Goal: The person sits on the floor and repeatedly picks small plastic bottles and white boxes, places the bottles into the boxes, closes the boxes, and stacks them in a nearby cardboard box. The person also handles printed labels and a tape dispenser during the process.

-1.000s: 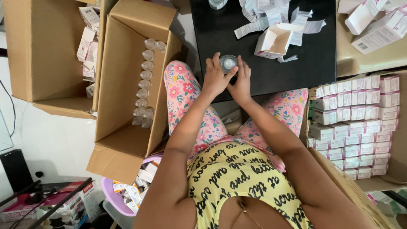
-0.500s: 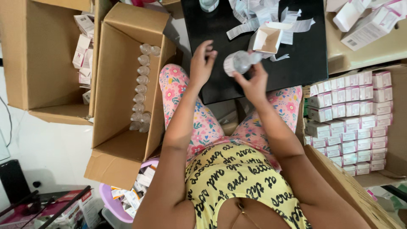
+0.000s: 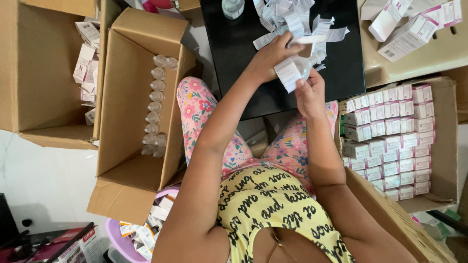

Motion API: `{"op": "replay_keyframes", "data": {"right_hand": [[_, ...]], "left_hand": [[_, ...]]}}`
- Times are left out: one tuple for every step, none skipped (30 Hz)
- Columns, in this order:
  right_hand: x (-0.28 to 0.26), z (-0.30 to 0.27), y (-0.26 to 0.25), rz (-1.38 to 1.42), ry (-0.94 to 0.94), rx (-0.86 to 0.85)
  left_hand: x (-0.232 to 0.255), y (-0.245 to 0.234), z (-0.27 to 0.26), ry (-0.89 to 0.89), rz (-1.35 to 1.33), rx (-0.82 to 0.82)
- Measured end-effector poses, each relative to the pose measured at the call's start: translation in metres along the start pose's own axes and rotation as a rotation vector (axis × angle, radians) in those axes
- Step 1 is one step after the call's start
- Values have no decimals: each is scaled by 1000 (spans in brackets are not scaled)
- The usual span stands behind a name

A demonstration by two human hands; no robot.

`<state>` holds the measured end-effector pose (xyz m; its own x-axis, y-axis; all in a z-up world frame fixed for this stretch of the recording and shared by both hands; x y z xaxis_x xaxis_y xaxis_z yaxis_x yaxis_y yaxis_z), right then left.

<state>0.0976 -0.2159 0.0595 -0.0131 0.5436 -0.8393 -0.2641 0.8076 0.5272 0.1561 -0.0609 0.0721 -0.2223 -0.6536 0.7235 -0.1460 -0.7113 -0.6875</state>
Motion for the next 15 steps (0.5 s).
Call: {"op": "replay_keyframes", "data": {"right_hand": [[1, 1, 0, 16, -12, 6], [3, 2, 0, 34, -21, 10], [4, 3, 0, 52, -30, 14], [5, 3, -2, 54, -49, 38], [6, 4, -4, 56, -68, 62], [7, 5, -7, 56, -87, 89], [6, 5, -9, 19, -116, 109], [6, 7, -12, -19, -150, 129], [4, 10, -14, -57, -184, 149], [2, 12, -16, -175, -215, 163], [0, 15, -18, -293, -247, 176], [-2, 18, -19, -412, -277, 189], [-2, 20, -19, -424, -283, 173], [-3, 22, -19, -437, -290, 157], [-3, 23, -18, -450, -296, 140]], "left_hand": [[-2, 1, -4, -20, 36, -7], [-5, 1, -9, -44, 71, -14], [-6, -2, -13, -19, 101, 49], [-6, -5, -19, 6, 130, 110], [-7, -9, -24, 30, 159, 170], [-8, -11, -29, 25, 147, 215], [-10, -14, -35, 20, 134, 259], [-10, -18, -39, 20, 122, 305], [-11, -18, -41, -6, 126, 289], [-10, -17, -44, -31, 129, 274], [-10, -15, -46, -56, 132, 259], [-9, -13, -48, -94, 127, 225], [-8, -9, -51, -132, 123, 190], [-6, -6, -53, -170, 118, 155], [-2, -4, -57, -154, 115, 162]]}}
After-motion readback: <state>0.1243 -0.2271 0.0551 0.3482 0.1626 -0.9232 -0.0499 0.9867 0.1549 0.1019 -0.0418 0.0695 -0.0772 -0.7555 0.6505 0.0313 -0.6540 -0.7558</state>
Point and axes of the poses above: each hand's wrist, its own z-axis towards the middle knuckle, its own y-axis out of the palm, x = y × z, the point moved 5 cm from there along z, towards the middle knuckle, and after that the axes turned 11 degrees about -y, right-handed, at the moved point
